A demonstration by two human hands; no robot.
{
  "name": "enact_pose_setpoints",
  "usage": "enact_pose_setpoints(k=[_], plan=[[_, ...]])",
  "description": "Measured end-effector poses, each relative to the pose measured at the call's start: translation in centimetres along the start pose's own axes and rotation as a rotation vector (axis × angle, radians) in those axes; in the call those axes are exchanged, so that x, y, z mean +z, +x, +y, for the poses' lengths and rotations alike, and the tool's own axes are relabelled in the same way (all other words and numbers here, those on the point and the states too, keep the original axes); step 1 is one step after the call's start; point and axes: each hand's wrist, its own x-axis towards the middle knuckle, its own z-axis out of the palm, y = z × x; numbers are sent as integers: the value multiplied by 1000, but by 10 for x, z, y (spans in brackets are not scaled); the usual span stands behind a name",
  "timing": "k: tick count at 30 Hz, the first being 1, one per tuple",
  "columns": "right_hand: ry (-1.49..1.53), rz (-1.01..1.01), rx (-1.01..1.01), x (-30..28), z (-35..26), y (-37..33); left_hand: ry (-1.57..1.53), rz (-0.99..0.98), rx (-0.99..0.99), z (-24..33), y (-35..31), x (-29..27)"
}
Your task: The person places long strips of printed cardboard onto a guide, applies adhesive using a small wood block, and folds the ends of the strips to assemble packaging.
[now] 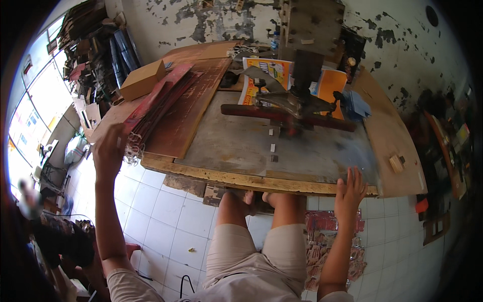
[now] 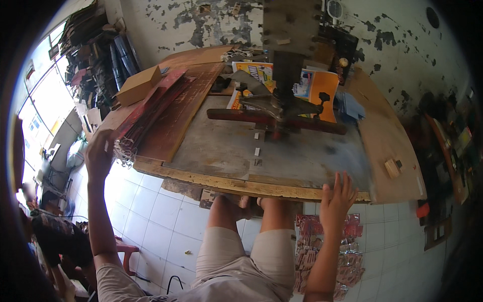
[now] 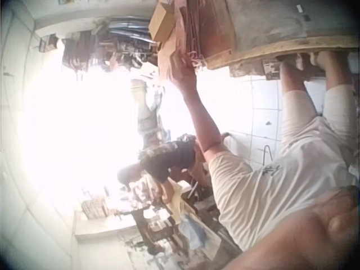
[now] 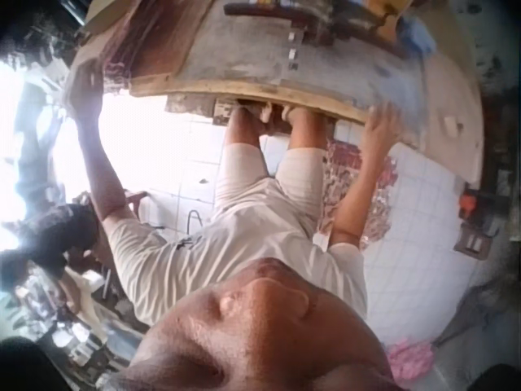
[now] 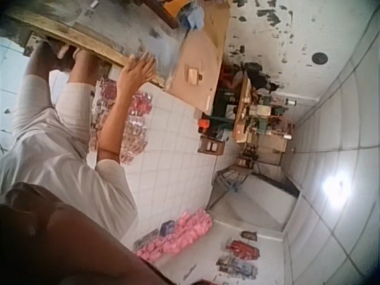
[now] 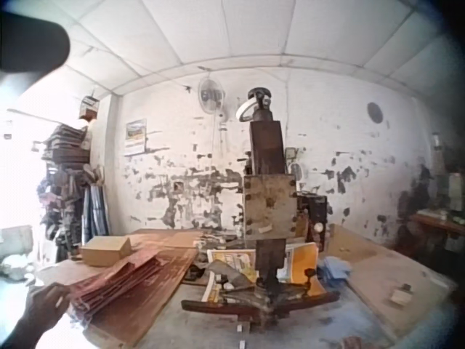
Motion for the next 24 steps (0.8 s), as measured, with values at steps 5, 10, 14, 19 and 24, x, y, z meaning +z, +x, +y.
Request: enact_pose_setpoints(k=[5, 10, 14, 19, 24], plan=[[1230, -450, -183, -14, -130, -53, -310, -137, 278, 118, -41, -48], [2233, -1526, 554, 64, -244, -91, -477, -389, 513, 208, -95, -60], [1776, -1178, 420, 37, -261, -75, -697, -686, 612, 248, -122, -37], [1497, -1115, 15, -17, -151, -63, -1252, -628, 392, 228, -87, -41], [1420, -1253, 408, -155, -13, -76, -1211, -465, 138, 210, -78, -4]])
